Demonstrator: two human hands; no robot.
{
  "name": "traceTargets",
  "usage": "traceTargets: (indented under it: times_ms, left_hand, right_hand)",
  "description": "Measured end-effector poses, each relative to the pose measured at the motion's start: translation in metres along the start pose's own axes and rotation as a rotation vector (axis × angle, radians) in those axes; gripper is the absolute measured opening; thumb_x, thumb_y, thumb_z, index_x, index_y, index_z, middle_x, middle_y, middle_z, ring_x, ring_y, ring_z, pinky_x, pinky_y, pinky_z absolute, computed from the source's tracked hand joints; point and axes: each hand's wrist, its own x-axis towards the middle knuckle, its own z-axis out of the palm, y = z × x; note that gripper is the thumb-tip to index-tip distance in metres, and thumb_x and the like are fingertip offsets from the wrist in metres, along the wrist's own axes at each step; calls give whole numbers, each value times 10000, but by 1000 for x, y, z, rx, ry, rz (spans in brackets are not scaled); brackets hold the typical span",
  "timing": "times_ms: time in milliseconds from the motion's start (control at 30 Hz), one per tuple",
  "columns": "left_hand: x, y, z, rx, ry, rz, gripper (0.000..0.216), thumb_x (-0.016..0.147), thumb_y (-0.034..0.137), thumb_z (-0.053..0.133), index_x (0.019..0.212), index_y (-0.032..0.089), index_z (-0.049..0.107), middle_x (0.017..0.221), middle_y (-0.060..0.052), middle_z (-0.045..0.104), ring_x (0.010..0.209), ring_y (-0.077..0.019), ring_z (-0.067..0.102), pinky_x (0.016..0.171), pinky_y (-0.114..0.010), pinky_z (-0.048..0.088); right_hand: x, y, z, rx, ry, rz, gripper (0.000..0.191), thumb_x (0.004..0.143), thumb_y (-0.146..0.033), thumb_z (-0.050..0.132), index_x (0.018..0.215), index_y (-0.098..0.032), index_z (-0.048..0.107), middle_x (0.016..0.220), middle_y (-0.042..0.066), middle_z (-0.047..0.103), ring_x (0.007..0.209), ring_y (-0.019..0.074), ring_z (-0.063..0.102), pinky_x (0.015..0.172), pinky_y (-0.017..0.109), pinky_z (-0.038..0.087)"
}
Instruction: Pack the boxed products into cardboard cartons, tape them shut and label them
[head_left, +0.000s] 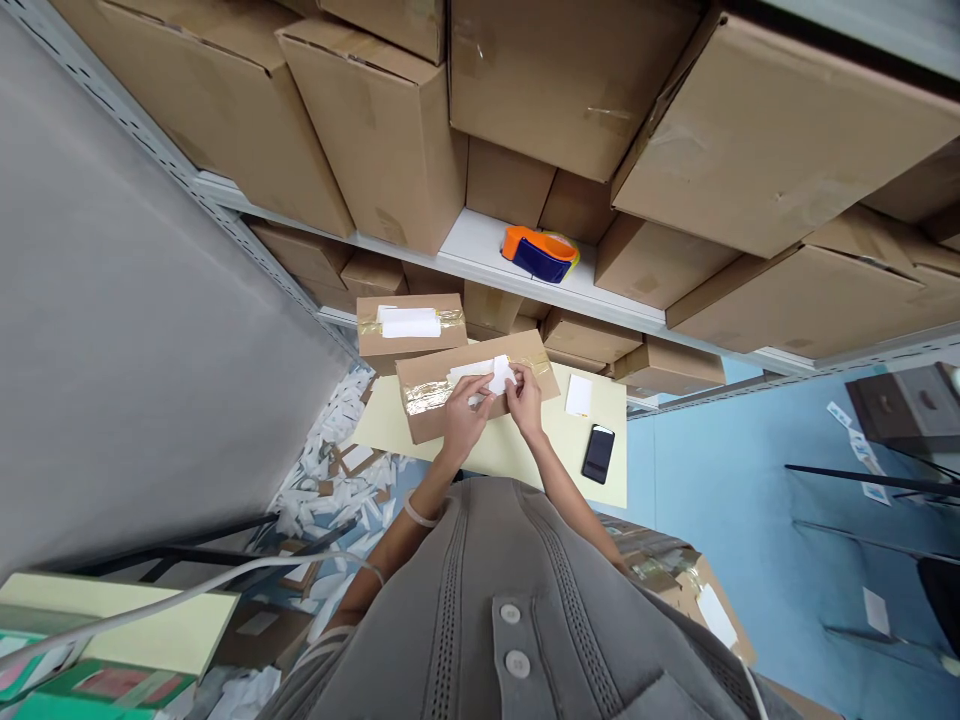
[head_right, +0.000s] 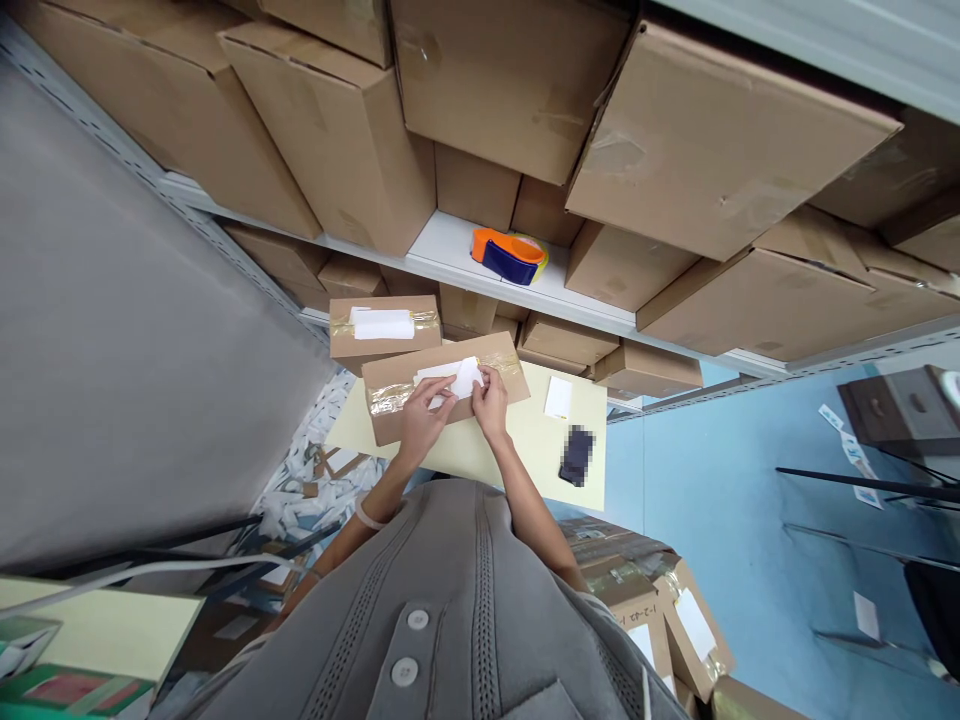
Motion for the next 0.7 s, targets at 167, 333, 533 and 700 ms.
traceTargets:
  times_ms: [167, 333, 533, 700]
  left_hand:
    - [5, -3, -3, 49, 90, -38, 244, 896, 324, 608, 1089, 230, 724, 1038, -49, 668, 891, -172, 633, 850, -316, 529]
    - [20, -18, -13, 221, 242, -118, 179, 872, 277, 635, 1010, 202, 721, 970, -71, 684, 916, -234, 591, 877, -382, 491]
    - [18, -31, -17, 464, 156, -148, 287, 854, 264, 645, 1137, 221, 657, 1168, -118, 663, 1131, -342, 542, 1014, -539, 374]
    - [6, -33, -9, 535, 151, -99, 347, 907, 319, 563, 1240, 227, 601, 1249, -143, 627, 1170, -351, 512, 1036, -547, 339]
  right_hand:
    - [-1, -1, -1, 11, -2, 7, 298, 895, -268, 481, 1160, -157, 560, 770, -3, 505, 678, 157, 502, 681, 270, 465]
    - [-2, -2, -2, -50, 5, -22, 313, 893, -236, 459, 1169, -154, 582, 800, 8, 513, 676, 160, 494, 726, 288, 466]
    - [-3, -6, 0, -194, -30, -63, 385, 914, -194, 411, 1244, -182, 607, 1004, 87, 588, 766, 194, 540, 840, 351, 478]
    - [-3, -9, 3, -295, -61, -19, 453, 924, -196, 376, 1318, -186, 599, 978, 96, 546, 736, 206, 547, 796, 358, 492]
